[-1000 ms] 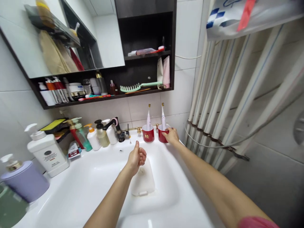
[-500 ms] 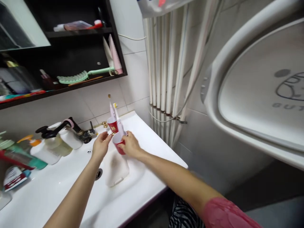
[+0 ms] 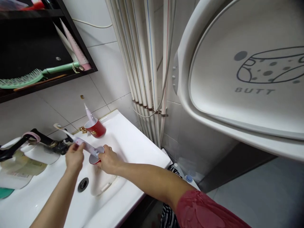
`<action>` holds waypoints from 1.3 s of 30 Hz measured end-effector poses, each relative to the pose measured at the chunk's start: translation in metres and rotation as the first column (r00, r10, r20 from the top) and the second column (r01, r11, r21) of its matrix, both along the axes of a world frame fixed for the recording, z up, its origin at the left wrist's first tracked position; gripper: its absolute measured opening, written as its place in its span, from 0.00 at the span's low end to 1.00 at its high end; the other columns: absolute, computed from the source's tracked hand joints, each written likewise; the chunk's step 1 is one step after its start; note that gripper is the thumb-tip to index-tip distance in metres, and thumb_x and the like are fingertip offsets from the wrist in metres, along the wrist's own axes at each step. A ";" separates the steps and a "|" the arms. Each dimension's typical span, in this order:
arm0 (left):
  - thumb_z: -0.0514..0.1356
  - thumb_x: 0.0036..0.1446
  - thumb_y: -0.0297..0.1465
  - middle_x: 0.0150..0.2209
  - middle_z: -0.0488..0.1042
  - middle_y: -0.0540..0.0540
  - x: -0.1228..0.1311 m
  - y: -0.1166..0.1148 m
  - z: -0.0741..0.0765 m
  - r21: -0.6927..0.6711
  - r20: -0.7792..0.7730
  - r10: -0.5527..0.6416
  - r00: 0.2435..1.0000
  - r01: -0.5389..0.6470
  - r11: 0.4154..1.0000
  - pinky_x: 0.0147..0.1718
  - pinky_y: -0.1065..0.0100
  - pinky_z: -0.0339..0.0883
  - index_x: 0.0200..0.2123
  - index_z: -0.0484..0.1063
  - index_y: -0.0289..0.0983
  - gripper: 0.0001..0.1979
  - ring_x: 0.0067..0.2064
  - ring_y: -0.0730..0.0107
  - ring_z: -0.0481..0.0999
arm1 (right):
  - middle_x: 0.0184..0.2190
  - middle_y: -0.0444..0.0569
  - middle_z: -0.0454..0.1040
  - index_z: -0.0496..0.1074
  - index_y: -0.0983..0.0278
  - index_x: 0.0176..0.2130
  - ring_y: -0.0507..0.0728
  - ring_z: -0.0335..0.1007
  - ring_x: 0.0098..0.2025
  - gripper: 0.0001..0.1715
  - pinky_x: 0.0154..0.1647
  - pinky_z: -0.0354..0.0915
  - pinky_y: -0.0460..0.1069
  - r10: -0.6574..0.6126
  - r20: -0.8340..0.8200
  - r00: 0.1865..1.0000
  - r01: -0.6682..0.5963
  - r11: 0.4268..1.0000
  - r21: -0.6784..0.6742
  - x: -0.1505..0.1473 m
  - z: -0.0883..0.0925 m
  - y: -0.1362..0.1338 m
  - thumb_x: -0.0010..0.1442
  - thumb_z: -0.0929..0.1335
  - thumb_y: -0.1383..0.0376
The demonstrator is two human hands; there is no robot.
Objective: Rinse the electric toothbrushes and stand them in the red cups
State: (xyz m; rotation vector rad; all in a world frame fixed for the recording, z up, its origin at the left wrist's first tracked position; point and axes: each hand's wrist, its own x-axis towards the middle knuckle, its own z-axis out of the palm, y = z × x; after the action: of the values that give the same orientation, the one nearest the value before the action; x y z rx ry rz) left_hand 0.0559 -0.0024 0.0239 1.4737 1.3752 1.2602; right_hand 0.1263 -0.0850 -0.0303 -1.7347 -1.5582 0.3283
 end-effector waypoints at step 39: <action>0.46 0.44 0.45 0.17 0.60 0.52 -0.043 -0.079 -0.037 -0.219 0.646 -0.434 0.628 0.697 0.682 0.15 0.74 0.48 0.24 0.56 0.33 0.18 0.15 0.81 0.58 | 0.15 0.39 0.63 0.61 0.65 0.24 0.46 0.59 0.17 0.07 0.19 0.57 0.43 0.224 -0.974 -0.021 -0.148 0.963 0.224 -0.023 0.048 0.015 0.45 0.63 0.63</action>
State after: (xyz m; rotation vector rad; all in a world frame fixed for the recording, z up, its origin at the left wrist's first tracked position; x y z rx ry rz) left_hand 0.0126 -0.0819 -0.0134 0.9750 0.6271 0.7529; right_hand 0.1029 -0.0698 0.0175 -0.6550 -0.5618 1.3419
